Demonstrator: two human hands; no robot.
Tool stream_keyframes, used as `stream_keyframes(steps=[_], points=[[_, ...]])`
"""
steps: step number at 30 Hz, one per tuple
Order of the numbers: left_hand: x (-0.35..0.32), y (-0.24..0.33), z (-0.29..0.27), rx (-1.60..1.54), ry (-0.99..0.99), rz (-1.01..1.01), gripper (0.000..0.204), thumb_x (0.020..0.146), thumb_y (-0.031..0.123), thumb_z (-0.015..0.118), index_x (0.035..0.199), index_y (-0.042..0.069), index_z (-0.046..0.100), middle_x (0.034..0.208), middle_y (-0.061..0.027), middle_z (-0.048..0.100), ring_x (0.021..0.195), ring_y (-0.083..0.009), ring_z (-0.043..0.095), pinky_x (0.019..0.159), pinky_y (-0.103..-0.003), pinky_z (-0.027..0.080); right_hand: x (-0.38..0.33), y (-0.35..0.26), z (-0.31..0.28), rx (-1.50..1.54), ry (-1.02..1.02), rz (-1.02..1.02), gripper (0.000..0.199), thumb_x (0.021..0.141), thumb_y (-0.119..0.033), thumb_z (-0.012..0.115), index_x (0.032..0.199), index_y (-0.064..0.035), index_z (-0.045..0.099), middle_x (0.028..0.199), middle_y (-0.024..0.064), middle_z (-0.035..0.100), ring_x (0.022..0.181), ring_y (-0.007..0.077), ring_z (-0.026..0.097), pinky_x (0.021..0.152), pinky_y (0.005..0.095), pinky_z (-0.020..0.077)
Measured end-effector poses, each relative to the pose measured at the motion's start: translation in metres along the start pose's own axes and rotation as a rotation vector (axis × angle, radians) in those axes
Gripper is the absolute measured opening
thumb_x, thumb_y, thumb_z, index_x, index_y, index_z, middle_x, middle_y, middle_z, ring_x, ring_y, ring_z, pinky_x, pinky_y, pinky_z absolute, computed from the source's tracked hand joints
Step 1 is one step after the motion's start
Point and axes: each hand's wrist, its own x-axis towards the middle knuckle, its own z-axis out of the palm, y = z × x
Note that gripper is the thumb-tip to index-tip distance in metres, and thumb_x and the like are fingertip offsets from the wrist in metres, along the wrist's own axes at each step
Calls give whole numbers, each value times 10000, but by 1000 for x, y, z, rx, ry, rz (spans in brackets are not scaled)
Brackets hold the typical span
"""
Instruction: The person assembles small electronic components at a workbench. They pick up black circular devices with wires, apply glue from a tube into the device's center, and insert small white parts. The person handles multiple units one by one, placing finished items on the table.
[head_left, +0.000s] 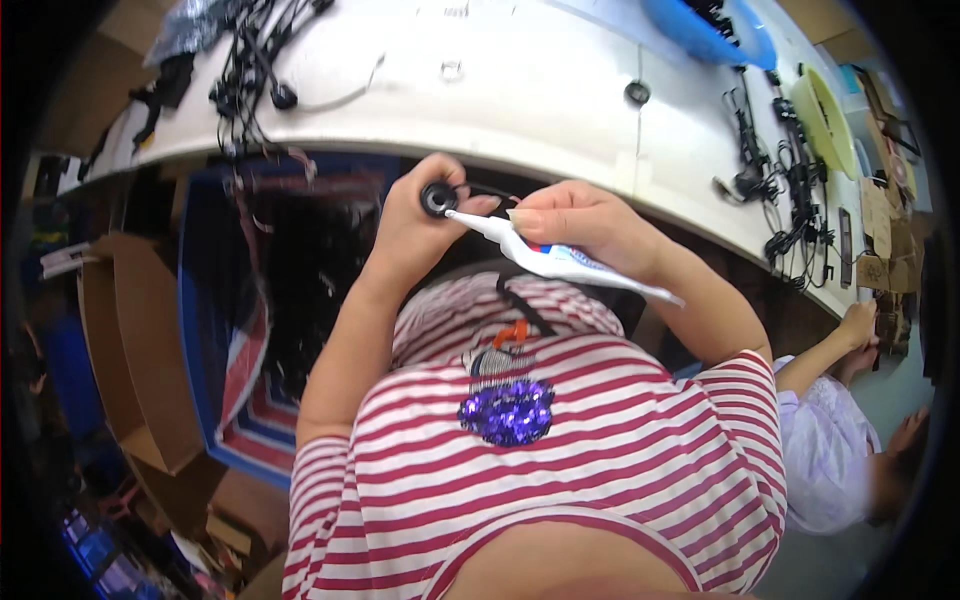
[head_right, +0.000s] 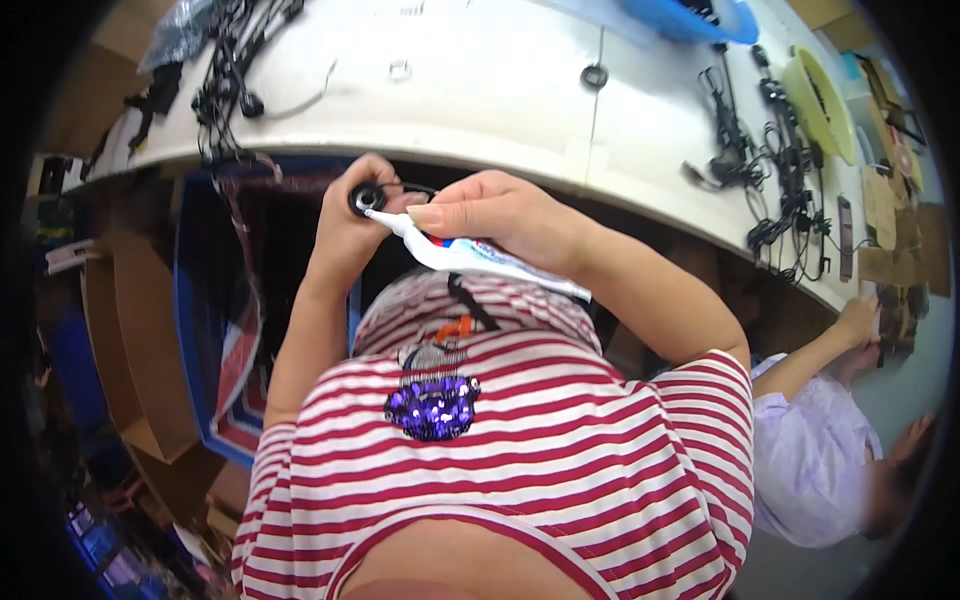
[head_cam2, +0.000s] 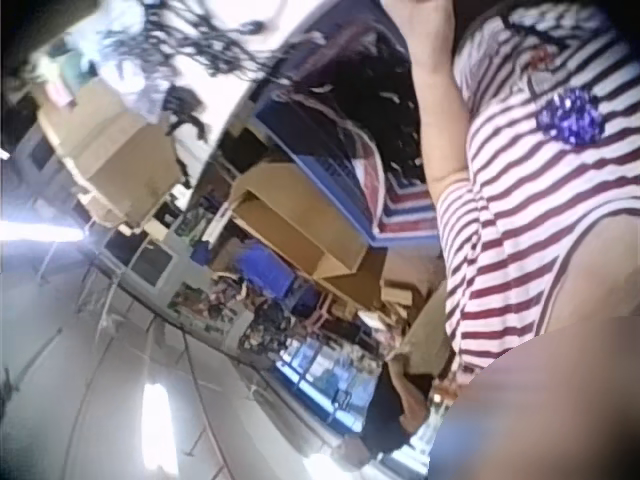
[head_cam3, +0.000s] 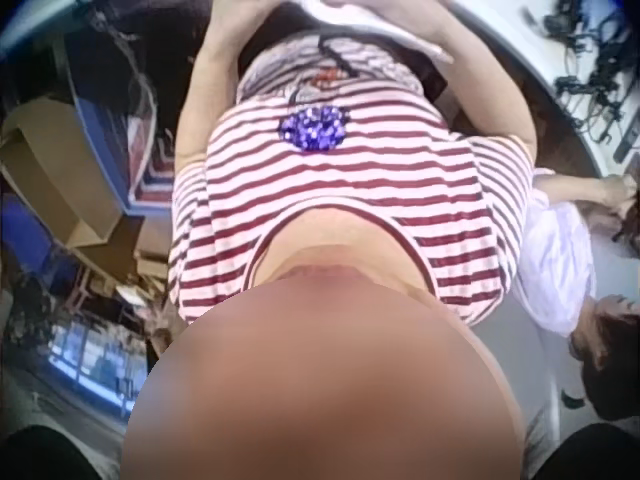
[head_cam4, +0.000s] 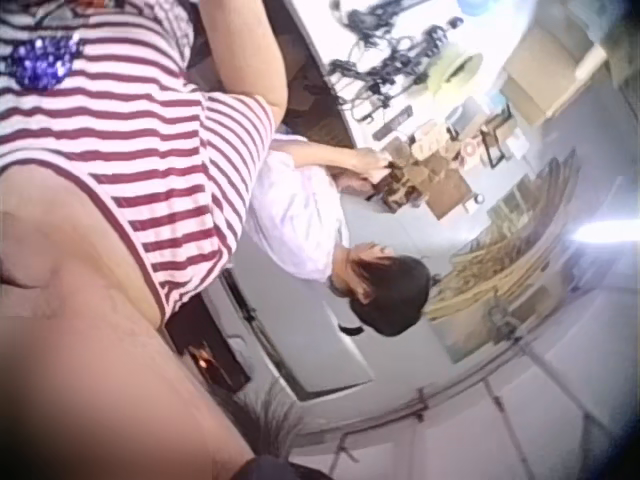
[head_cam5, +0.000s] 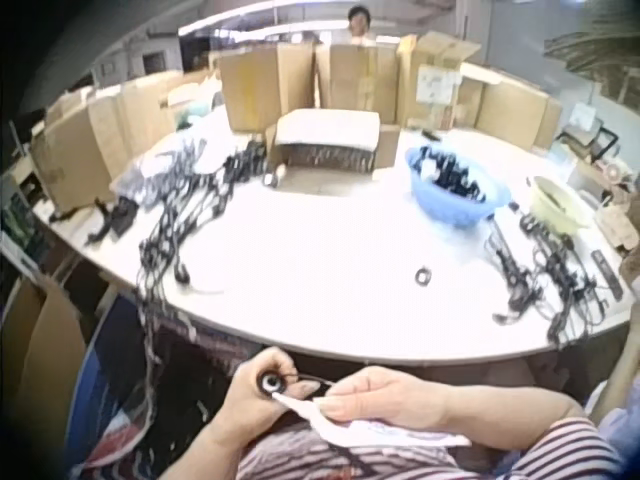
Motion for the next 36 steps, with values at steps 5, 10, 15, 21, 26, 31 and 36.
stream_keyframes(steps=[5,10,15,21,26,31,36], points=[[-5,19,-17,-234,-122,-106,333,710,60,625,999,71,459,862,0,484,736,-50,428,651,-176,357,17,-49,-35,-483,307,-356,235,905,-254,489,781,-66,556,666,-49,486,607,29,422,552,175,341],[-18,25,-16,-185,-187,77,228,775,44,585,988,46,503,918,-30,494,861,-104,484,757,-235,422,71,-75,-142,-864,716,-548,299,868,-298,488,861,-21,600,738,36,543,689,140,472,646,291,375],[-19,25,-19,-289,-339,120,274,808,81,603,1056,56,489,944,0,475,874,-74,447,780,-215,386,91,-102,-247,-1453,957,-242,354,885,-336,458,926,-13,595,823,158,586,799,278,551,704,354,405],[-33,25,-28,-232,-196,212,368,833,126,569,1163,44,427,982,0,436,919,-84,399,844,-233,339,48,-91,-67,-1275,625,-500,320,895,-285,437,930,3,571,850,104,570,844,227,536,765,316,403],[-18,37,-28,-366,-191,160,371,855,83,552,1189,51,394,940,2,436,874,-70,427,773,-214,386,19,16,4,-1114,50,-161,284,770,-115,618,1015,13,553,883,92,583,844,166,547,761,272,431],[-13,28,-7,-577,-85,122,360,811,5,575,1138,77,443,865,-42,521,749,-80,491,674,-203,432,76,111,-36,-706,-109,-173,551,723,-112,674,1222,-33,451,1011,67,535,830,109,518,716,236,444],[-10,12,3,-501,-101,101,354,829,106,594,1157,36,481,883,-53,555,699,-64,479,633,-182,416,81,125,-45,-612,-65,-26,439,744,-216,682,1116,-42,526,920,66,576,861,138,539,772,276,429]])
